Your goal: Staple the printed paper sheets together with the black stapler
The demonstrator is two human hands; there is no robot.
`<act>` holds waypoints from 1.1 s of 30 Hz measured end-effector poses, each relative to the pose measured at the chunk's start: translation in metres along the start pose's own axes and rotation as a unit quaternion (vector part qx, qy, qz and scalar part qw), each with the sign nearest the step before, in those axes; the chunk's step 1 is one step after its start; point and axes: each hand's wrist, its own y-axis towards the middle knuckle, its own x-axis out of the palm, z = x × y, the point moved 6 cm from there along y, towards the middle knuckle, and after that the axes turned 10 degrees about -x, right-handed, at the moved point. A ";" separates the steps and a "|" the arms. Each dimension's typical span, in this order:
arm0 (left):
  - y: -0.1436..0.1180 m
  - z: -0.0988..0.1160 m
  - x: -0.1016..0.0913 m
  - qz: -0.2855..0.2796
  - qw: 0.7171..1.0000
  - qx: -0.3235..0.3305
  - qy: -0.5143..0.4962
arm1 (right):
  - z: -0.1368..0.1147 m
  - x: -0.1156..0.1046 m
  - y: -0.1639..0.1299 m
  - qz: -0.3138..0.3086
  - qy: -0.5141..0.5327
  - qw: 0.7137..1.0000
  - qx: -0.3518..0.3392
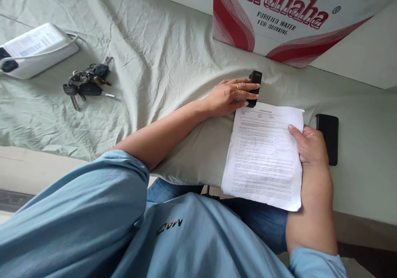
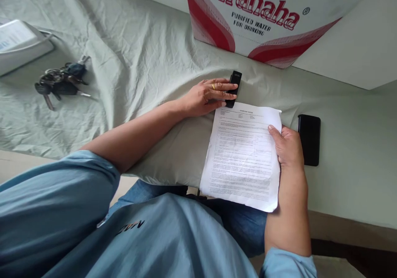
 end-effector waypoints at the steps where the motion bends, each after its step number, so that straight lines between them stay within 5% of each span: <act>1: -0.001 0.002 0.000 -0.002 1.000 -0.009 0.014 | -0.002 0.002 -0.001 -0.001 0.011 1.000 0.000; 5: -0.003 0.008 -0.004 -0.016 0.999 -0.040 0.029 | -0.014 0.006 -0.005 -0.002 0.034 0.999 -0.011; 10: -0.005 0.006 -0.016 0.001 0.994 -0.042 -0.099 | -0.034 0.000 -0.020 -0.060 0.042 0.997 -0.029; 16: -0.011 0.006 -0.033 0.095 0.952 -0.185 -0.226 | -0.052 -0.002 -0.023 0.024 0.063 0.992 -0.104; 23: -0.011 0.026 -0.023 -0.070 0.946 -0.190 -0.253 | -0.043 0.020 -0.017 0.049 0.090 0.990 -0.098; 28: -0.007 0.015 -0.022 -0.041 0.952 -0.219 -0.207 | -0.044 0.020 -0.019 0.087 0.098 0.986 -0.103; 33: -0.009 0.020 -0.020 -0.050 0.933 -0.214 -0.286 | -0.047 0.014 -0.017 0.156 0.089 0.977 -0.118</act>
